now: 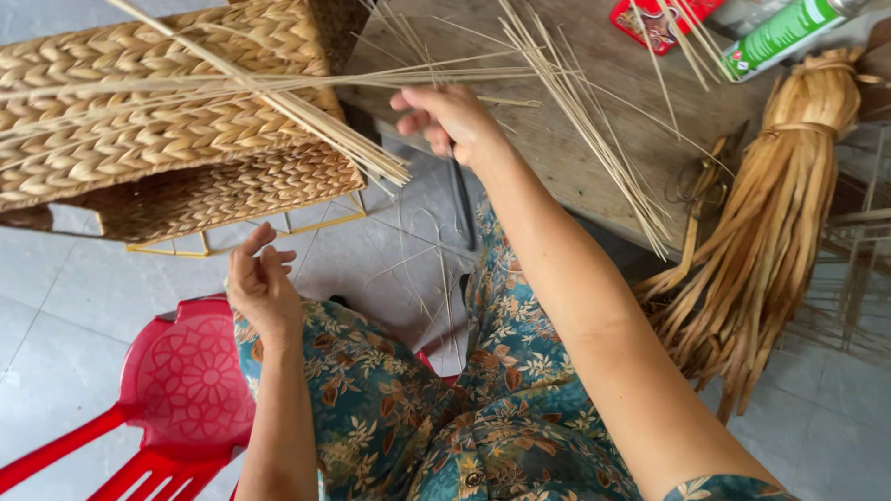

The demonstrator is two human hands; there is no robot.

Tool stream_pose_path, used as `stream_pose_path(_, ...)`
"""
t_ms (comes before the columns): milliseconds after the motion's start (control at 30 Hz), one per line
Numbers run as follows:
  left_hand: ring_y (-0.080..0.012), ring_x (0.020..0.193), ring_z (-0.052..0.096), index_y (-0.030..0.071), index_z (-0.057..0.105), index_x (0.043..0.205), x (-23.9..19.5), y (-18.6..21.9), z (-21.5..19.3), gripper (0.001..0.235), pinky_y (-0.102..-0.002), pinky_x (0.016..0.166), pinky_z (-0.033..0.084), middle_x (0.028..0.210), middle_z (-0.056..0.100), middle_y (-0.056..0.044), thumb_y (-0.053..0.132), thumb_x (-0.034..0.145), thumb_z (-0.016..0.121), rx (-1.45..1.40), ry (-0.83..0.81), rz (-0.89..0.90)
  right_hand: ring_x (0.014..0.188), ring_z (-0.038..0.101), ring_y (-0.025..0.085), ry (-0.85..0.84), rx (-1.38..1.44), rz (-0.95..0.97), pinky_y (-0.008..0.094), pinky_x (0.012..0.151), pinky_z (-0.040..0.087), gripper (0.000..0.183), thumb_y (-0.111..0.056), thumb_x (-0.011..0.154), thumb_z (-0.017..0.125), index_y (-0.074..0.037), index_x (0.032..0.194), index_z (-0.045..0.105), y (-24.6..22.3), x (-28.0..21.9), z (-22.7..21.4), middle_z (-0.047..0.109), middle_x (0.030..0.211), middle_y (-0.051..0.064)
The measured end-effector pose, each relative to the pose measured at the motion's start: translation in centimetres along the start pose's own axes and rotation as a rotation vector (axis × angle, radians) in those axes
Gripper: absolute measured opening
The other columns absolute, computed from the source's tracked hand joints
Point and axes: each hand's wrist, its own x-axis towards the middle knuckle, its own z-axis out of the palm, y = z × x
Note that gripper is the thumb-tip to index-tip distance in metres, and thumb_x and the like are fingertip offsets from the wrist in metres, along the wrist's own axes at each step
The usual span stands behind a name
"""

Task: The person sits on a red plastic chair and uses a knife to split and smooth thin bamboo strips. They repeatedly sharpen the strip ends and place the prepared pieces onto a nearby woven basket.

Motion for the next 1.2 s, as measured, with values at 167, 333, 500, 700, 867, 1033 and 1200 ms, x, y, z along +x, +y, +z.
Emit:
stream_pose_path(167, -0.01, 0.083, 0.072, 0.001, 0.067, 0.125, 0.0, 0.3, 0.0, 0.021, -0.021, 0.068, 0.054, 0.114, 0.071, -0.008, -0.001, 0.108, 0.055, 0.017, -0.027, -0.053, 0.04, 0.044, 0.003, 0.258, -0.276, -0.166, 0.021, 0.035, 0.03, 0.02, -0.019, 0.098, 0.066, -0.007, 0.108, 0.077, 2.6, -4.7, -10.7, 0.07, 0.072, 0.006)
stream_pose_path(333, -0.0087, 0.082, 0.071, 0.001, 0.068, 0.124, 0.1, 0.6, 0.5, 0.019, -0.021, 0.068, 0.053, 0.11, 0.074, -0.007, 0.002, 0.109, 0.056, -0.016, -0.012, -0.097, 0.069, 0.073, 0.02, 0.882, -0.733, -0.385, 0.036, 0.064, 0.057, 0.029, -0.013, 0.089, 0.07, -0.002, 0.115, 0.067, 3.0, -5.1, -24.6, 0.073, 0.087, 0.01)
stream_pose_path(500, -0.0077, 0.08, 0.069, 0.001, 0.068, 0.124, 0.6, 1.1, 2.1, 0.02, -0.02, 0.067, 0.052, 0.108, 0.075, -0.007, 0.003, 0.108, 0.056, -0.053, -0.019, -0.118, 0.089, 0.069, 0.043, 0.878, -1.3, -0.132, 0.049, 0.079, 0.053, 0.026, -0.021, 0.086, 0.078, 0.001, 0.099, 0.073, 3.7, -4.0, -31.1, 0.071, 0.091, 0.025)
stream_pose_path(700, -0.0075, 0.08, 0.069, 0.001, 0.069, 0.122, 0.9, 2.3, 3.3, 0.019, -0.02, 0.067, 0.052, 0.105, 0.075, -0.006, 0.005, 0.108, 0.057, -0.081, -0.033, -0.123, 0.076, 0.072, 0.032, 0.987, -1.062, -0.099, 0.042, 0.072, 0.055, 0.021, -0.023, 0.083, 0.084, -0.004, 0.087, 0.075, 2.4, -4.2, -33.7, 0.072, 0.081, 0.019)
stream_pose_path(867, -0.0068, 0.079, 0.069, 0.003, 0.069, 0.124, 1.0, 3.3, 3.1, 0.021, -0.02, 0.066, 0.052, 0.104, 0.074, -0.004, 0.007, 0.107, 0.057, -0.096, -0.043, -0.143, 0.057, 0.062, 0.017, 0.979, -0.879, -0.276, 0.035, 0.054, 0.047, 0.017, -0.015, 0.085, 0.087, -0.002, 0.086, 0.077, -0.8, -7.5, -35.0, 0.067, 0.068, 0.008)
stream_pose_path(1033, -0.0067, 0.076, 0.069, 0.003, 0.07, 0.123, 0.8, 4.1, 2.9, 0.019, -0.02, 0.064, 0.052, 0.1, 0.074, -0.004, 0.01, 0.106, 0.062, -0.078, -0.026, -0.174, 0.048, 0.048, 0.006, 0.902, -0.657, -0.313, 0.027, 0.042, 0.033, 0.011, -0.011, 0.088, 0.083, -0.003, 0.086, 0.075, -5.3, -11.6, -31.8, 0.062, 0.065, -0.001)
stream_pose_path(1200, -0.0068, 0.077, 0.069, 0.002, 0.069, 0.123, 0.2, 4.2, 2.4, 0.019, -0.02, 0.065, 0.053, 0.102, 0.073, -0.003, 0.008, 0.107, 0.062, -0.133, -0.038, -0.146, 0.053, 0.044, -0.001, 0.7, -0.675, -0.461, 0.02, 0.046, 0.03, 0.004, -0.009, 0.098, 0.078, -0.005, 0.098, 0.079, -9.0, -17.9, -26.4, 0.061, 0.073, -0.004)
